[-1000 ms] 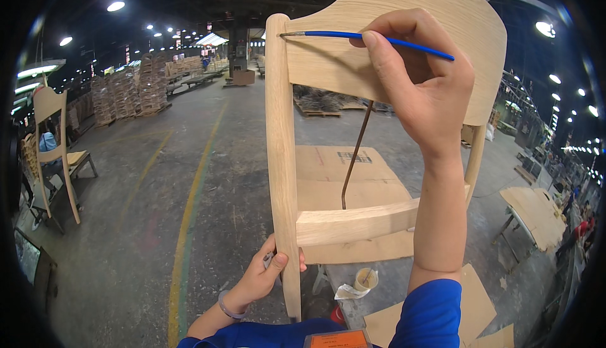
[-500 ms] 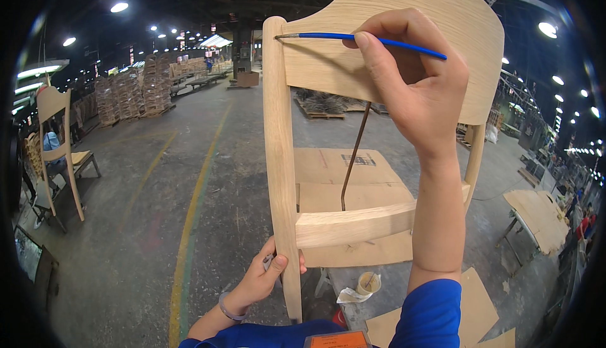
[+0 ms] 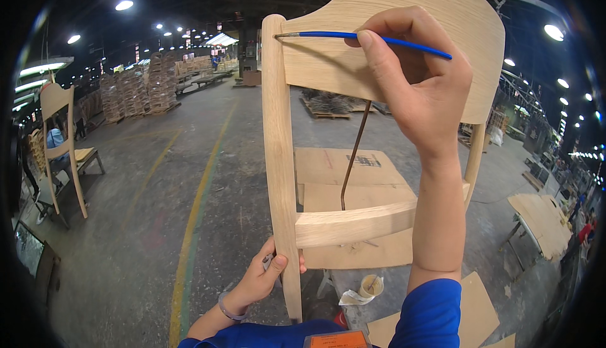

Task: The person applies a finish to a wooden chair using a small brush, focusing on the edges and joints of the backrest and legs. They repeatedly dip the brush into a container and rotate the chair to access different areas.

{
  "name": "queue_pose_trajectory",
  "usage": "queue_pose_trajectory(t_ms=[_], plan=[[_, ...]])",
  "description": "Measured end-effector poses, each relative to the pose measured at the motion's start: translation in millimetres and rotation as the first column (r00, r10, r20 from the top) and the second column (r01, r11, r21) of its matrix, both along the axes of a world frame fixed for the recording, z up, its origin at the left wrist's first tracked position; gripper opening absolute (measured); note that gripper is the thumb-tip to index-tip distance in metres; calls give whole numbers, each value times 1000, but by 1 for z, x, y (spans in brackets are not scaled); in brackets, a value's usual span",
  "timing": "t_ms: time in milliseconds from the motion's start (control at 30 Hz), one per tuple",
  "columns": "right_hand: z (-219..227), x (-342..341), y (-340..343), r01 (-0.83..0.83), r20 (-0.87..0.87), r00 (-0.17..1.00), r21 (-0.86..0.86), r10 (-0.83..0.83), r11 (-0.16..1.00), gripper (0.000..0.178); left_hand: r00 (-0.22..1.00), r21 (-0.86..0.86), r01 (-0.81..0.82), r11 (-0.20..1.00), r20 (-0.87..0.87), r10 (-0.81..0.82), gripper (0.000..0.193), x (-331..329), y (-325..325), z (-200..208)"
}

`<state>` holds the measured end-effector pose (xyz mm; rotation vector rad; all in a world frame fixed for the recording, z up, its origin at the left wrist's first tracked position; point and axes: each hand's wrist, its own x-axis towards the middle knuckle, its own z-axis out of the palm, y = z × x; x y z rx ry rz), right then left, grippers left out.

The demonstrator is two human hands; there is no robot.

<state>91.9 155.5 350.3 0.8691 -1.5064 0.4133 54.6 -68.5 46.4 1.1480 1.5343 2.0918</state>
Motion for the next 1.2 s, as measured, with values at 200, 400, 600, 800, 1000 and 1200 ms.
queue_pose_trajectory(t_ms=[200,400,600,800,1000,1200], plan=[[2,-6,0,40,-8,999,28,-39,999,7,1000,-2,-7,1000,3,7,60,-4,0,0],[0,-13,0,-8,-5,1000,-8,8,1000,6,1000,0,-11,1000,17,11,59,-9,0,-1],[0,-18,0,-8,-1,1000,-13,8,1000,6,999,3,-13,1000,50,13,57,-10,0,0],[-2,-25,-4,-38,-21,999,-23,37,999,5,999,3,-19,1000,48,19,57,-15,-2,-1],[0,-33,-7,-27,-17,999,-10,27,1000,5,998,1,-32,999,57,32,57,-19,-6,0],[0,-38,-1,-74,-27,997,2,74,997,4,997,13,-39,999,60,38,58,-20,-2,-1]])
